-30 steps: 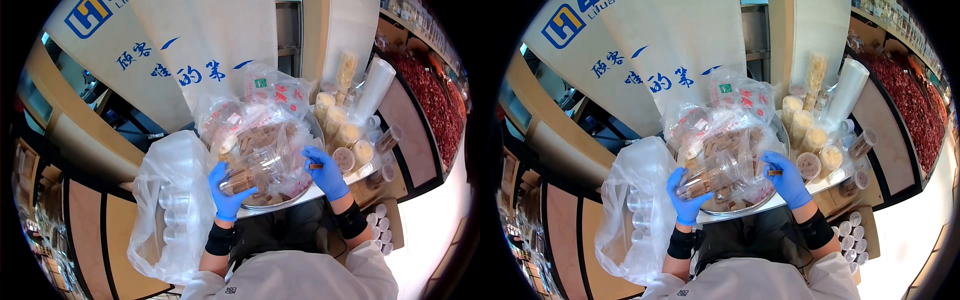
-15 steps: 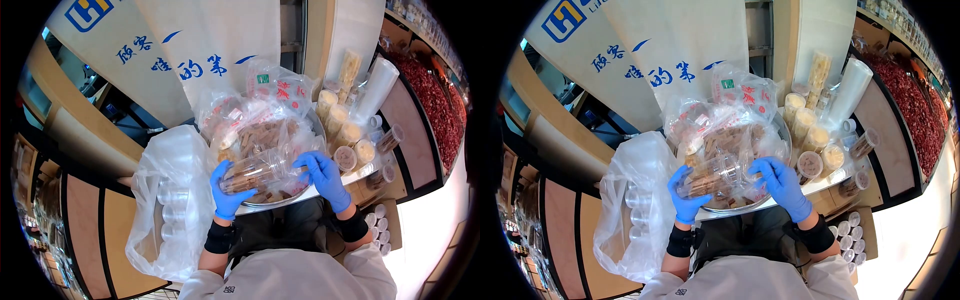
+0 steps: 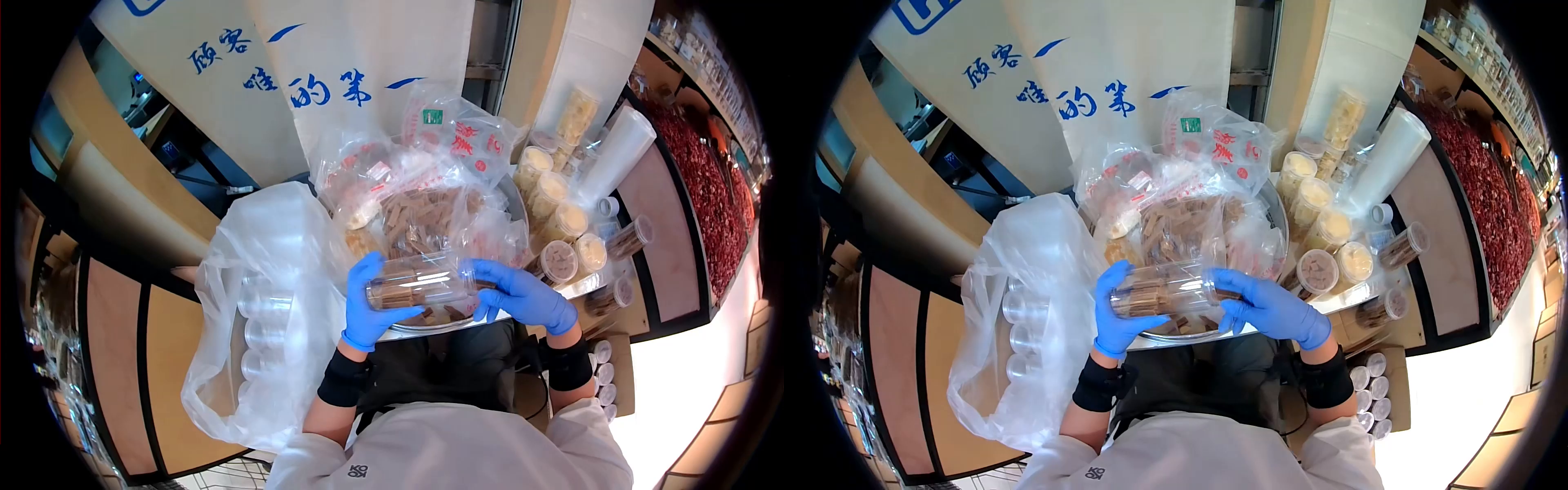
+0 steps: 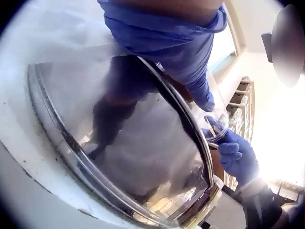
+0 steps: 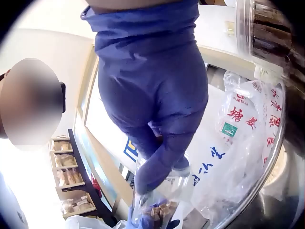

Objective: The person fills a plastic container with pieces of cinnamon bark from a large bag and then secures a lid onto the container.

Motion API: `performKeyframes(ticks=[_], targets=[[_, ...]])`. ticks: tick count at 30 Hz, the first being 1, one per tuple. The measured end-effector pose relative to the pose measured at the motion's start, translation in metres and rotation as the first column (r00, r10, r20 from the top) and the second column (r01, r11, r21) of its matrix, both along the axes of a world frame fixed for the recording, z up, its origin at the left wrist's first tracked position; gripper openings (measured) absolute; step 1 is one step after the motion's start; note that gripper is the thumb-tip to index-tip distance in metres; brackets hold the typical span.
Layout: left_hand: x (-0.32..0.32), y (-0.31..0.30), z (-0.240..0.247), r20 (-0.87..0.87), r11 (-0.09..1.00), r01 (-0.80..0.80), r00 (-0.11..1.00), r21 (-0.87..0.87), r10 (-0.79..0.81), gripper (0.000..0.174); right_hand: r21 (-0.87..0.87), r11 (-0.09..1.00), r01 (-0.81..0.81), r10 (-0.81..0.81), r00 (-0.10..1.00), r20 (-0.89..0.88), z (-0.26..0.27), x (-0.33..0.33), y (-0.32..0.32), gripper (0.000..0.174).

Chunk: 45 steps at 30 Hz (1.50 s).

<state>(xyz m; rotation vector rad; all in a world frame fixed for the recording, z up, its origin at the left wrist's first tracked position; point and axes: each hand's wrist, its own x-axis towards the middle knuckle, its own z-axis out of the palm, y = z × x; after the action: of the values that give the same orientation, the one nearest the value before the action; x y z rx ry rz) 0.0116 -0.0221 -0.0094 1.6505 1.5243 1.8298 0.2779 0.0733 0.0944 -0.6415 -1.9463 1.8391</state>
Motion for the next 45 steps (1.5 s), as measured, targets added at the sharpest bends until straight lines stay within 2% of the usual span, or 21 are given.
performKeyframes(ticks=[2, 3, 5, 6, 7, 9, 10, 12, 13, 15, 16, 18, 23, 25, 27, 30, 34, 36, 39, 45], targets=[[0.003, -0.001, 0.005, -0.069, 0.998, 0.056, 0.996, 0.037, -0.054, 0.091, -0.146, 0.988, -0.05, 0.071, 0.987, 0.141, 0.015, -0.001, 0.001, 0.037], [0.004, -0.001, 0.002, -0.055, 0.998, 0.055, 0.997, 0.033, -0.053, 0.091, -0.15, 0.987, -0.049, 0.073, 0.985, 0.155, 0.013, 0.001, 0.004, 0.037], [0.004, -0.001, -0.002, -0.05, 0.996, 0.074, 0.996, 0.059, -0.071, 0.091, -0.143, 0.986, 0.089, -0.059, 0.977, 0.203, 0.0, 0.003, 0.011, 0.034], [0.004, -0.001, -0.001, -0.116, 0.995, 0.053, 0.992, 0.088, -0.043, 0.09, -0.151, 0.968, 0.201, -0.194, 0.979, 0.058, -0.019, 0.002, 0.015, 0.028], [0.004, 0.0, 0.0, -0.107, 0.995, 0.041, 0.994, 0.093, -0.031, 0.09, -0.144, 0.971, 0.191, -0.183, 0.981, 0.066, -0.025, 0.001, 0.016, 0.028], [0.004, -0.001, -0.001, -0.095, 0.994, 0.055, 0.994, 0.093, -0.046, 0.09, -0.041, 0.957, 0.289, -0.29, 0.957, -0.027, -0.032, -0.003, 0.013, 0.021], [0.004, -0.001, -0.002, -0.089, 0.994, 0.044, 0.995, 0.095, -0.036, 0.09, -0.037, 0.959, 0.28, -0.281, 0.96, -0.022, -0.037, -0.003, 0.013, 0.021], [0.003, -0.001, -0.004, -0.108, 0.994, 0.041, 0.994, 0.105, -0.03, 0.093, 0.217, 0.95, 0.225, -0.25, 0.963, 0.097, -0.044, -0.003, 0.013, 0.021], [0.003, -0.001, -0.005, -0.103, 0.994, 0.037, 0.994, 0.104, -0.026, 0.093, 0.217, 0.951, 0.22, -0.246, 0.964, 0.102, -0.033, -0.008, 0.009, 0.021], [0.003, -0.001, -0.004, -0.159, 0.993, 0.049, 0.987, 0.106, -0.032, 0.092, 0.089, 0.98, 0.18, -0.198, 0.937, 0.287, -0.01, -0.016, -0.001, 0.027], [0.003, -0.001, -0.005, -0.156, 0.993, 0.043, 0.987, 0.108, -0.026, 0.092, 0.091, 0.98, 0.175, -0.194, 0.937, 0.291, -0.011, -0.015, 0.002, 0.027], [0.003, -0.001, -0.007, -0.15, 0.991, 0.088, 0.986, 0.096, -0.073, 0.092, 0.13, 0.991, 0.034, -0.073, 0.946, 0.314, -0.012, -0.015, 0.007, 0.031], [0.004, -0.002, -0.005, -0.134, 0.992, 0.076, 0.989, 0.104, -0.062, 0.093, 0.226, 0.969, 0.101, -0.17, 0.935, 0.312, 0.002, -0.025, 0.0, 0.03], [0.004, -0.002, -0.004, -0.124, 0.991, 0.075, 0.99, 0.107, -0.062, 0.093, 0.235, 0.966, 0.112, -0.183, 0.935, 0.304, -0.01, -0.025, 0.002, 0.03], [0.004, -0.002, 0.001, -0.204, 0.99, 0.073, 0.978, 0.121, -0.047, 0.087, 0.352, 0.928, 0.123, -0.174, 0.978, 0.117, -0.031, -0.027, 0.01, 0.03], [0.003, -0.003, 0.003, -0.22, 0.99, 0.094, 0.973, 0.1, -0.07, 0.085, 0.425, 0.903, 0.065, -0.145, 0.977, 0.158, -0.041, -0.033, 0.012, 0.03], [0.003, -0.004, 0.006, -0.22, 0.993, 0.089, 0.973, 0.072, -0.071, 0.084, 0.408, 0.912, 0.029, -0.135, 0.963, 0.234, -0.041, -0.035, 0.014, 0.032], [0.002, -0.004, 0.005, -0.227, 0.995, 0.089, 0.971, 0.042, -0.078, 0.083, 0.182, 0.982, 0.06, -0.104, 0.965, 0.242, -0.036, -0.035, 0.012, 0.033], [0.002, -0.004, 0.007, -0.284, 0.996, 0.076, 0.957, 0.047, -0.06, 0.083, 0.21, 0.977, 0.017, -0.086, 0.943, 0.322, -0.028, -0.036, 0.011, 0.034], [0.002, -0.004, 0.004, -0.296, 0.995, 0.094, 0.951, 0.017, -0.084, 0.083, 0.203, 0.979, -0.025, -0.039, 0.952, 0.305, -0.036, -0.033, 0.011, 0.032]])
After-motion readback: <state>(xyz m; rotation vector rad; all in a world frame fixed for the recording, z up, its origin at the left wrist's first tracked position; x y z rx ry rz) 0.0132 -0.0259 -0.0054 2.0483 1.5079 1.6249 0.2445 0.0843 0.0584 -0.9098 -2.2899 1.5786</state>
